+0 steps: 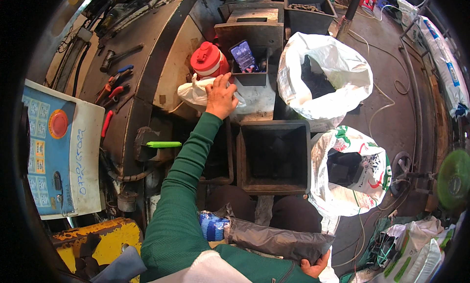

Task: The person opens a plastic package containing folded towels using a green utility knife, then removes and unfolds a yellow-and-white striped towel. They fold the towel back into a compact stack and place it on a nearby surface.

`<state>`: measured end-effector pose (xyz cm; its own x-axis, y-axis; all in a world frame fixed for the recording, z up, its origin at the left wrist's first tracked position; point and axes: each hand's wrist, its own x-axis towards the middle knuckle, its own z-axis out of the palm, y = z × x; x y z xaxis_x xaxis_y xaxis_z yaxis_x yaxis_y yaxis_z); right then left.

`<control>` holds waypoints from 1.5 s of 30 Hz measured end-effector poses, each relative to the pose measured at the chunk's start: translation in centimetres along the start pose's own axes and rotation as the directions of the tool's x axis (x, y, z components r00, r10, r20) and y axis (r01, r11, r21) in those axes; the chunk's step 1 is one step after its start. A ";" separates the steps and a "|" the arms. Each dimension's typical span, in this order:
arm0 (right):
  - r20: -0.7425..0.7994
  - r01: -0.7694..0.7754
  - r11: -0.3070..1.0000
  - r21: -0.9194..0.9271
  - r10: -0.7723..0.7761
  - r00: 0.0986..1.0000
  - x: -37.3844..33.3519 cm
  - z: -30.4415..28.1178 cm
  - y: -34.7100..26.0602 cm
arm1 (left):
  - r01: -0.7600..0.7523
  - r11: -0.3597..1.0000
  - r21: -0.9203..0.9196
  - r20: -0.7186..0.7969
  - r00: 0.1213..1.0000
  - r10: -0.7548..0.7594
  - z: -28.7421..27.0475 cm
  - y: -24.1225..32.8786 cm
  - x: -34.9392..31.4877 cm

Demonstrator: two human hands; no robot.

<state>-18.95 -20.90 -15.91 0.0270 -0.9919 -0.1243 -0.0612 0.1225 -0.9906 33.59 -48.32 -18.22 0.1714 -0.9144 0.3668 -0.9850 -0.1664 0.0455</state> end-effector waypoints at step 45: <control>0.033 0.335 0.913 0.232 -0.351 0.936 1.6 -1.3 -3.9 | 0.426 0.039 -0.904 0.415 0.895 -0.166 -32.1 14.5 -38.1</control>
<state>-19.93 -23.02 -12.18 0.0798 -0.9700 0.2298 0.1849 -0.2121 -0.9596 12.11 -4.02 -1.74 0.3247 -0.9436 -0.0649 0.0170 -0.0628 0.9979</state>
